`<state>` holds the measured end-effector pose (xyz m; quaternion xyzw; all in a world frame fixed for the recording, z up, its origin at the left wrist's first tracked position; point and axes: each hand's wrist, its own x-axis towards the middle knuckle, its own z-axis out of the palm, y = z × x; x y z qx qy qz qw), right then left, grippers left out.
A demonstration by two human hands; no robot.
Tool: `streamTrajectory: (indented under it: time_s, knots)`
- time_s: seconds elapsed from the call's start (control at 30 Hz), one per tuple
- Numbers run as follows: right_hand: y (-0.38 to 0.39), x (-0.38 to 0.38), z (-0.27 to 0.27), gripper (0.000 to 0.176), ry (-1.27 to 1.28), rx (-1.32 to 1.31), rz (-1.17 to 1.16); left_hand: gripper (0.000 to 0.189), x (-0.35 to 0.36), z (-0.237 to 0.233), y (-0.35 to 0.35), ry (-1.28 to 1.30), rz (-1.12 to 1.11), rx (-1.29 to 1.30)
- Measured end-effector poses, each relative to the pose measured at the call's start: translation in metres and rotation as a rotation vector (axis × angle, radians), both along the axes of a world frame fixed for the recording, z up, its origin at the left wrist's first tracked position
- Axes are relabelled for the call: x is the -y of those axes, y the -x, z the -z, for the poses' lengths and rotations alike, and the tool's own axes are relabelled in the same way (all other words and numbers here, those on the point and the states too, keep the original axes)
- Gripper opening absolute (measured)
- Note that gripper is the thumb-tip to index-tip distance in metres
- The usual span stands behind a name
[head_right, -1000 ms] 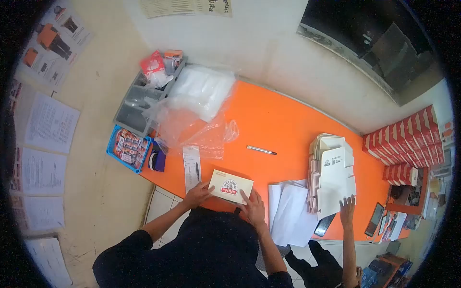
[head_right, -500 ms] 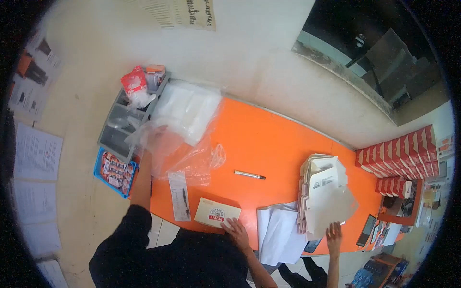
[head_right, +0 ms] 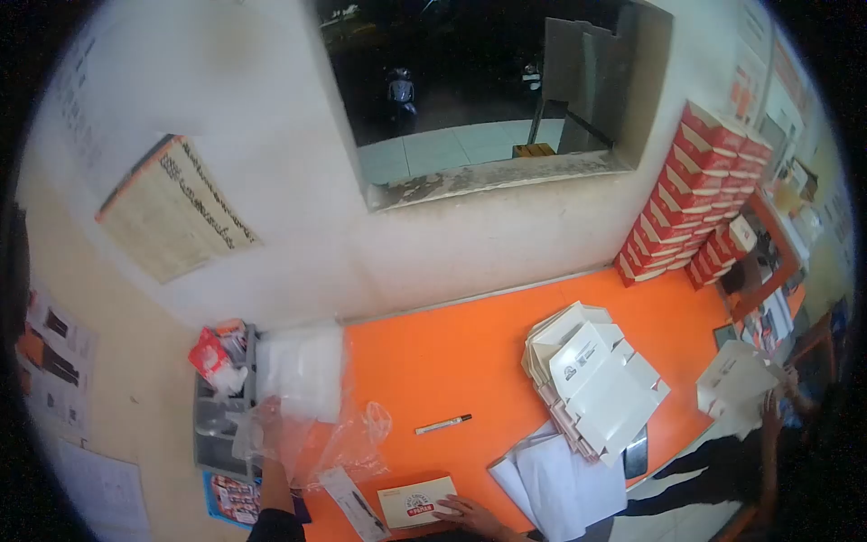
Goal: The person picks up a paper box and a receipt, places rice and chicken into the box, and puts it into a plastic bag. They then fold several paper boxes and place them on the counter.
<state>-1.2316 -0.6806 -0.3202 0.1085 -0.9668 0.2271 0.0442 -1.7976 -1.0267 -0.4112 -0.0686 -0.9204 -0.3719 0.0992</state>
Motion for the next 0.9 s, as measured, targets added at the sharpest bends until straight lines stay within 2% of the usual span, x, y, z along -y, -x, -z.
streamTrajectory:
  time_s: [0.13, 0.2, 0.27, 0.3, 0.37, 0.43, 0.5, 0.57, 0.67, 0.73, 0.8, 0.9]
  knots:
    - [-0.002, 0.003, -0.003, 0.068, 0.27, 0.055, 0.037, 0.025, -0.003, -0.072, -0.01, -0.5, 0.122, 0.475]
    - [-0.002, 0.005, -0.004, 0.067, 0.293, 0.044, 0.038, 0.02, -0.012, -0.093, -0.055, -0.089, 0.085, 0.061]
    - [0.001, 0.003, -0.003, 0.063, 0.252, 0.017, 0.015, 0.024, 0.01, -0.09, -0.068, 0.499, 0.24, -0.512]
    - [0.004, 0.001, -0.004, 0.061, 0.226, 0.005, 0.003, 0.023, 0.033, -0.074, -0.059, 0.888, 0.413, -0.877]
    - [0.006, -0.001, -0.008, 0.055, 0.24, -0.014, 0.04, 0.024, 0.058, -0.097, -0.122, 0.426, 0.492, -0.291]
    - [0.009, 0.001, -0.011, 0.053, 0.301, 0.035, 0.066, 0.021, 0.028, -0.167, -0.206, -0.044, 0.063, 0.06]
    - [0.02, 0.0, -0.015, 0.054, 0.4, 0.146, 0.085, 0.038, 0.093, -0.14, -0.222, -0.199, -0.073, -0.234]
    - [0.032, 0.001, -0.06, 0.056, 0.594, 0.099, 0.105, 0.037, 0.077, -0.168, -0.268, -0.243, -0.179, -0.303]
    - [0.052, 0.031, -0.109, 0.062, 0.91, 0.028, 0.117, 0.037, 0.005, -0.214, -0.356, -0.352, -0.007, 0.053]
    - [0.064, 0.055, -0.131, 0.061, 0.941, -0.037, -0.009, 0.037, -0.033, -0.229, -0.398, -0.39, 0.169, 0.322]
    - [0.074, 0.066, -0.144, 0.053, 0.786, -0.12, -0.267, 0.038, -0.047, -0.235, -0.421, -0.424, 0.214, 0.43]
    - [0.072, 0.037, -0.155, 0.037, 0.887, -0.009, -0.544, 0.039, -0.022, -0.26, -0.424, -0.514, 0.134, 0.457]
